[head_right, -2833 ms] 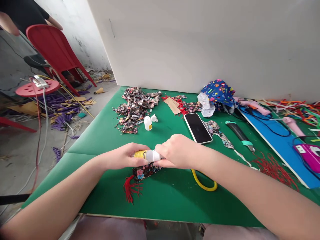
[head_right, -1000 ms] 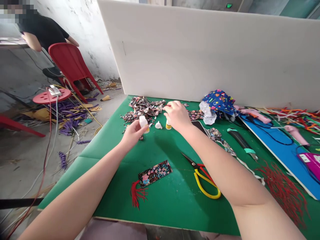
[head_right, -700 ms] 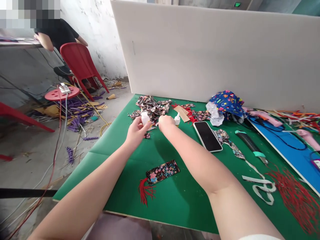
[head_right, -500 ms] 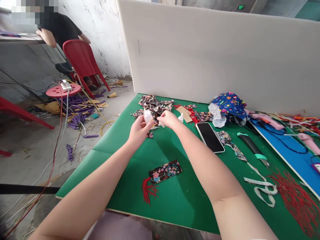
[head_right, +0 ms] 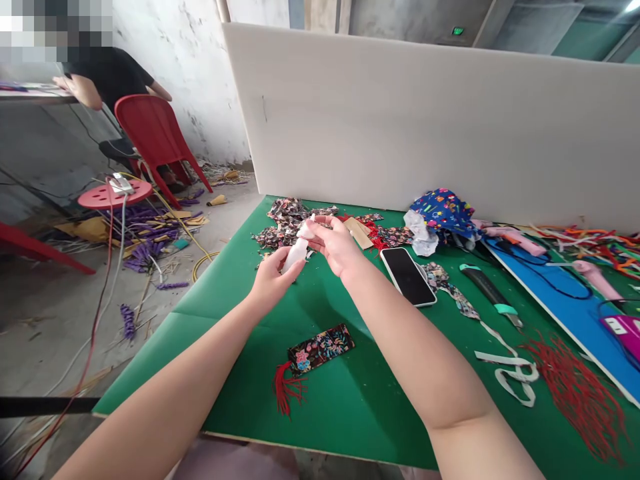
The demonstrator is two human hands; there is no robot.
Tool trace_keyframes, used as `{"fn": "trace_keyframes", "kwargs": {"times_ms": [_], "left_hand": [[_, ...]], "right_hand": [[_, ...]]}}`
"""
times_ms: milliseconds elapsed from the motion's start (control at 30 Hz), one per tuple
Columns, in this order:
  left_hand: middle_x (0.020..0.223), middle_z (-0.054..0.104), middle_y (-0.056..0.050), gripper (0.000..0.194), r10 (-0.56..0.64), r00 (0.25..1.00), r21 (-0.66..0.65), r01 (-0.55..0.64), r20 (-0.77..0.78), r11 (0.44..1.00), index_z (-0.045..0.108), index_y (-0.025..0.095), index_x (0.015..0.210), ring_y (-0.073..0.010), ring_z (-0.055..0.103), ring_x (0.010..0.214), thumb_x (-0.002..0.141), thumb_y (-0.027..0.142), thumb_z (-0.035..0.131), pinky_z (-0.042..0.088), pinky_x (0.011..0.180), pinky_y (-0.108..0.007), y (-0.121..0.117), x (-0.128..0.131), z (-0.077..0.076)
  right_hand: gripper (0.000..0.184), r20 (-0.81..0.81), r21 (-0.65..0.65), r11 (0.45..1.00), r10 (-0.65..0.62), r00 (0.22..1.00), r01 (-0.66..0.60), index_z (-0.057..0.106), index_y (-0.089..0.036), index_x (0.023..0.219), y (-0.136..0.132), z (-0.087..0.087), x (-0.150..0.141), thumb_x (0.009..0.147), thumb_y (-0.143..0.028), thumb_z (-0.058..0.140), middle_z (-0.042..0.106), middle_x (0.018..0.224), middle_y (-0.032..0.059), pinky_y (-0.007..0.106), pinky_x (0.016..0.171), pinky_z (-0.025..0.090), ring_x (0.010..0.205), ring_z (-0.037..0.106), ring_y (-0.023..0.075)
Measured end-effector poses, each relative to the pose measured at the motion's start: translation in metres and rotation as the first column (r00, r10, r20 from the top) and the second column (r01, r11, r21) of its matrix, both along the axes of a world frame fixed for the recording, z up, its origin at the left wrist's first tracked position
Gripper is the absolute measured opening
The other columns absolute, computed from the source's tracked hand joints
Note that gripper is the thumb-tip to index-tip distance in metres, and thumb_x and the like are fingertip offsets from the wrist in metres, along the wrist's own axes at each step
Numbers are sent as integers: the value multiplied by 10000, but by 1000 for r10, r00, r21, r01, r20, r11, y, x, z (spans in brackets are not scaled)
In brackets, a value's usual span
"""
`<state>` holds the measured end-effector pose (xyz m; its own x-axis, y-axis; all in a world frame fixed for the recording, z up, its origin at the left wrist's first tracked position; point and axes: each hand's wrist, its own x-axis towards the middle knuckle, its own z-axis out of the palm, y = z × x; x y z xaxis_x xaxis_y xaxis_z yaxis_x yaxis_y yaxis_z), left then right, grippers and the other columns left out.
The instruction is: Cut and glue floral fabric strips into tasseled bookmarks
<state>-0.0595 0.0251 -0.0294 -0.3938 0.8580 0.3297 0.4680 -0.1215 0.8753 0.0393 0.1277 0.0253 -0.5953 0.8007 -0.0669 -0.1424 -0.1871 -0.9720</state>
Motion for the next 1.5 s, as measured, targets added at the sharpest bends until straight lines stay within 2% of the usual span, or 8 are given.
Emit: {"fn": "trace_keyframes", "kwargs": {"times_ms": [167, 267, 567, 800, 1000, 1267, 1367, 1500], "left_hand": [[631, 499, 28, 274, -35, 999, -26, 36, 25, 999, 595, 172, 874, -114, 454, 555, 802, 427, 528, 341, 509, -224, 0, -2, 0], [661, 532, 13, 304, -43, 999, -32, 43, 16, 999, 616, 170, 917, -123, 468, 566, 809, 437, 518, 354, 516, -228, 0, -4, 0], [869, 540, -39, 373, -95, 995, -30, 95, 8, 995, 631, 203, 1057, -184, 497, 790, 736, 392, 634, 403, 721, -283, -1, -6, 4], [767, 566, -32, 392, -370, 875, -72, 410, 312, 909, 632, 160, 932, -153, 530, 703, 804, 501, 488, 450, 674, -282, -3, -8, 8], [601, 458, -17, 477, -435, 794, -72, 509, 425, 858, 611, 163, 825, -144, 468, 563, 814, 554, 338, 488, 642, -348, -5, -10, 7], [862, 564, -49, 348, -250, 963, -152, 263, 98, 953, 600, 201, 949, -195, 512, 783, 731, 473, 605, 420, 684, -292, -3, -6, 5], [876, 578, -44, 306, -249, 968, -161, 243, -18, 956, 622, 205, 925, -186, 502, 762, 739, 448, 608, 399, 656, -279, -2, -6, 2], [716, 577, -17, 334, -331, 942, -225, 311, -56, 923, 628, 191, 936, -144, 482, 587, 812, 477, 507, 357, 512, -247, -3, -7, 2]], "right_hand": [[431, 9, 159, 980, 120, 993, -120, 465, -231, 1120, -4, 2, 11, 738, -170, 653, 664, 854, -15, 304, 871, 495, 872, 636, 121], [539, 67, 370, 893, 249, 966, -256, 442, -243, 1227, 3, 2, 21, 735, -208, 661, 669, 997, 21, 343, 927, 473, 982, 608, 139], [345, 379, 546, 686, 309, 872, -480, 626, -223, 1111, 19, 17, 45, 766, -213, 619, 649, 1115, 41, 343, 889, 483, 998, 602, 158], [318, 376, 557, 688, 290, 880, -465, 668, -203, 1054, 15, 16, 50, 741, -265, 664, 681, 1035, 37, 318, 837, 491, 940, 611, 150], [238, 241, 579, 701, 342, 908, -418, 699, -236, 954, 10, 13, 48, 719, -272, 689, 683, 996, 15, 290, 795, 508, 917, 616, 139], [344, 480, 496, 781, 117, 869, -379, 678, -165, 867, 15, -10, 41, 761, -482, 598, 676, 758, 38, 286, 628, 528, 662, 632, 141], [362, 547, 515, 767, 50, 836, -383, 671, -148, 801, 17, -8, 47, 749, -500, 606, 638, 646, 33, 288, 560, 487, 560, 592, 145], [409, 613, 528, 665, 132, 779, -528, 646, -235, 1040, 15, 9, 58, 644, -288, 733, 673, 996, 19, 261, 731, 472, 856, 619, 154]]}}
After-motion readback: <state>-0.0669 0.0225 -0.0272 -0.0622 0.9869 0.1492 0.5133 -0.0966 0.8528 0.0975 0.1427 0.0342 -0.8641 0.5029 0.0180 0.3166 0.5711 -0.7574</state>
